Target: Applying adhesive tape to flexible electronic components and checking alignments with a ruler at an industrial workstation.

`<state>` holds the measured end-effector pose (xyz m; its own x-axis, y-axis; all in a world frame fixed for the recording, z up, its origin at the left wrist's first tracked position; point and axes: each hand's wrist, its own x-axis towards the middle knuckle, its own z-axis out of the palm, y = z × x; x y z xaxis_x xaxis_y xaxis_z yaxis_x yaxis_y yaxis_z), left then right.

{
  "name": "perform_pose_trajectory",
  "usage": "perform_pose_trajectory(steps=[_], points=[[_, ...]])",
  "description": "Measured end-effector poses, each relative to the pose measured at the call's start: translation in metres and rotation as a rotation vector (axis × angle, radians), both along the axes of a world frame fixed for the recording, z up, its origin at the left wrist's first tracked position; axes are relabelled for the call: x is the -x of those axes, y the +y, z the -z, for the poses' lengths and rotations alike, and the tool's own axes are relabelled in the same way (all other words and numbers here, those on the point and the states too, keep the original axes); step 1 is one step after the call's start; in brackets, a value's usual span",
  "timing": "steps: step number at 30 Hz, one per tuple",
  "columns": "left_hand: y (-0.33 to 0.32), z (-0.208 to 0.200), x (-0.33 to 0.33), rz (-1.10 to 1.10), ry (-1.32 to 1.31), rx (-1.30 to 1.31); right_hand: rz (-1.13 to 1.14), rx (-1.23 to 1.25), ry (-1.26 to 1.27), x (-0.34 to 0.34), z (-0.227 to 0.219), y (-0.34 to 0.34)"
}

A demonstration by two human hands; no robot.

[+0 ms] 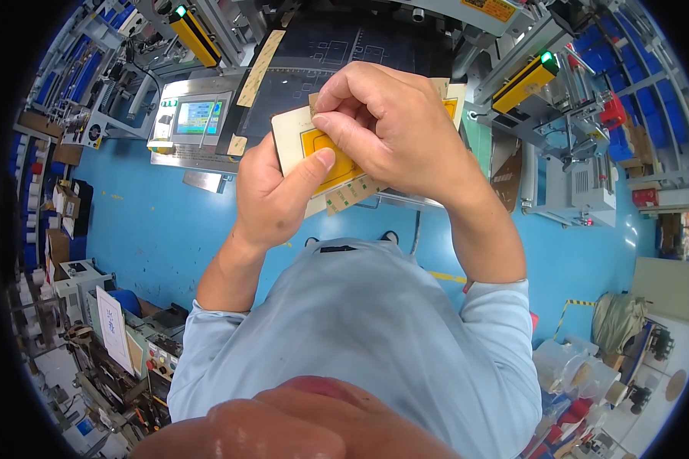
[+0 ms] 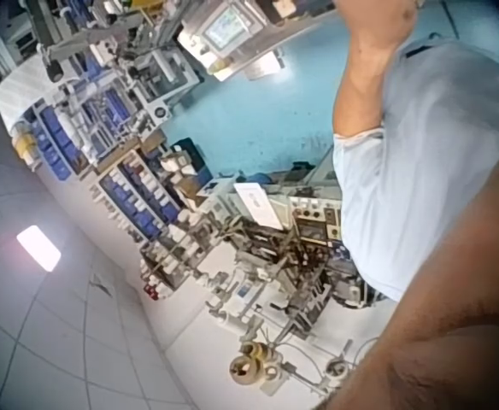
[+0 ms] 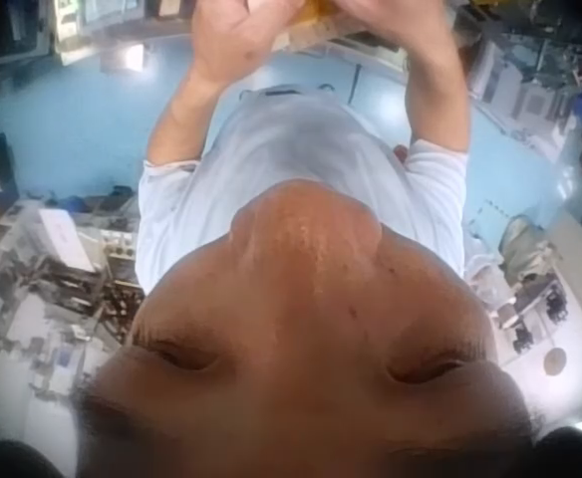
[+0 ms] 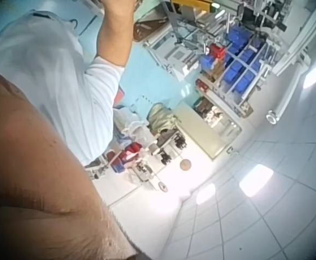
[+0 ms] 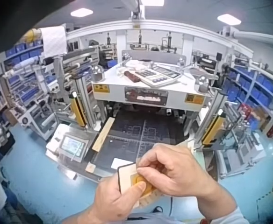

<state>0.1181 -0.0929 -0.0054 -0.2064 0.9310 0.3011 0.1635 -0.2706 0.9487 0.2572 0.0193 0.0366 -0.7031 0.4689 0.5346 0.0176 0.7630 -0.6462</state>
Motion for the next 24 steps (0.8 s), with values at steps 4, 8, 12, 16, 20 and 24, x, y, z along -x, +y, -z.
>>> perform_pose_trajectory(steps=[4,8,12,16,20,24], points=[[-0.0004,0.0001,-0.0001,0.002,0.016,-0.005,-0.001,-0.012,-0.008,-0.001,0.0,0.0002],[0.0022,0.0036,-0.0013,-0.036,0.038,-0.072,-0.003,0.018,-0.01,-0.0014,0.0012,0.0001],[0.0017,0.0024,-0.002,-0.029,0.042,-0.081,-0.013,0.079,-0.029,-0.0038,0.0011,0.0006],[0.0012,-0.0022,-0.0031,-0.028,0.062,-0.052,-0.042,0.116,-0.048,-0.0071,-0.0018,0.0012],[0.0027,-0.0003,-0.0041,-0.035,0.068,-0.077,-0.027,0.117,-0.041,-0.0077,-0.0016,0.0],[0.0003,-0.0037,-0.003,-0.011,0.072,-0.04,-0.028,0.112,-0.034,-0.0085,-0.002,-0.0003]])
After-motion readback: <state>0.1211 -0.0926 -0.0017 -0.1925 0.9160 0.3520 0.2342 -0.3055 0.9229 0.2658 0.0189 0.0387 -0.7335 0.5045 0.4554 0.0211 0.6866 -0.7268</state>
